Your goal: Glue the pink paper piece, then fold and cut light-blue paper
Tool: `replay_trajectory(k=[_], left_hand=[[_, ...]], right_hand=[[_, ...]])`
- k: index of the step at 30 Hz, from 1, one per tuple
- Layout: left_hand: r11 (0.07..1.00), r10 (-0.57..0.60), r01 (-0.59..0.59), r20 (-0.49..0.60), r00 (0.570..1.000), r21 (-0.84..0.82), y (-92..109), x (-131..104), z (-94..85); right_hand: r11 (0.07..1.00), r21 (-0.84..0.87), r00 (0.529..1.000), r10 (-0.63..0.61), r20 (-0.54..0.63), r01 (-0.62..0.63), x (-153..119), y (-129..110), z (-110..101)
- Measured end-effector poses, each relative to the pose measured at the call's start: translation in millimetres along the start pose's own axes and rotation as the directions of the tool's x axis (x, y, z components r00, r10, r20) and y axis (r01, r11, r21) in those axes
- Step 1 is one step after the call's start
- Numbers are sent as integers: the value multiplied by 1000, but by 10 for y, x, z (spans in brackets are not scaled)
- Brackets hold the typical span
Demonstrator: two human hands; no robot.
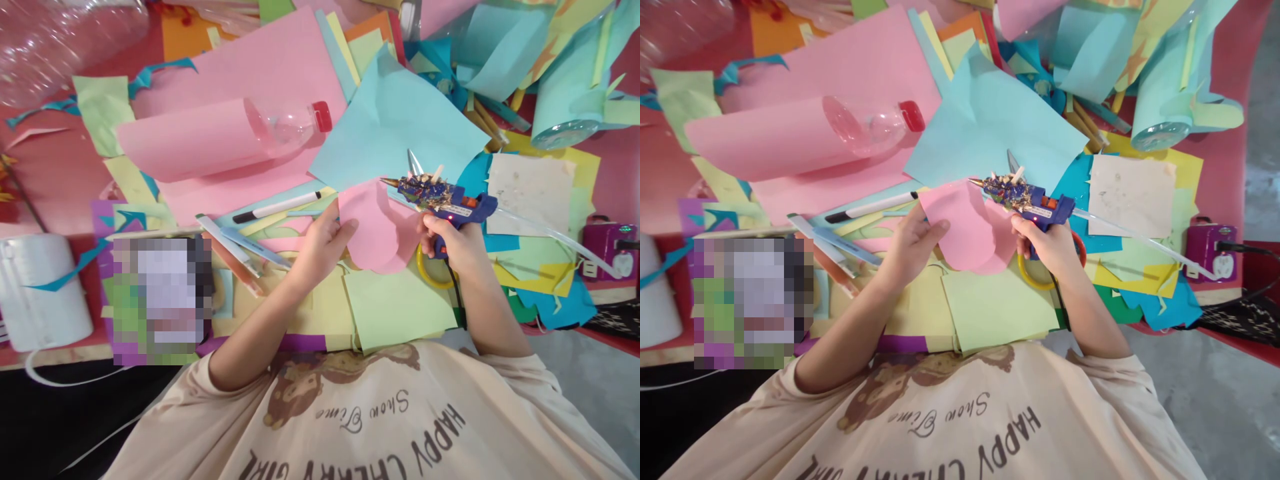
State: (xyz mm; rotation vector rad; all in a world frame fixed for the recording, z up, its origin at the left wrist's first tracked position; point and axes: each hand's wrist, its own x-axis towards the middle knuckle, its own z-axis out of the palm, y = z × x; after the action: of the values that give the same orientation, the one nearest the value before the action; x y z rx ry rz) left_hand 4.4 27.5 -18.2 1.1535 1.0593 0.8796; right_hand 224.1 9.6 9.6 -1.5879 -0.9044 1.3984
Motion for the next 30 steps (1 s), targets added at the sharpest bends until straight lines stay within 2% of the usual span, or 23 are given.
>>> replay_trajectory(k=[9,15,22,30], left_hand=[[999,49,-49,0,999,-3,-50,-1,-15],[999,50,-50,-3,999,13,-51,-5,-15],[993,113,-113,-26,993,-12,-24,5,-11],[995,93,-93,-6,996,-43,-10,8,-1]], right_hand=[[1000,-29,1000,4,-24,-4,4,-11,8],[1000,11,999,14,-50,-13,28,-24,-14],[999,26,997,-26,-77,28,54,-28,-37],[998,50,998,-41,-39,43,33,-59,-24]])
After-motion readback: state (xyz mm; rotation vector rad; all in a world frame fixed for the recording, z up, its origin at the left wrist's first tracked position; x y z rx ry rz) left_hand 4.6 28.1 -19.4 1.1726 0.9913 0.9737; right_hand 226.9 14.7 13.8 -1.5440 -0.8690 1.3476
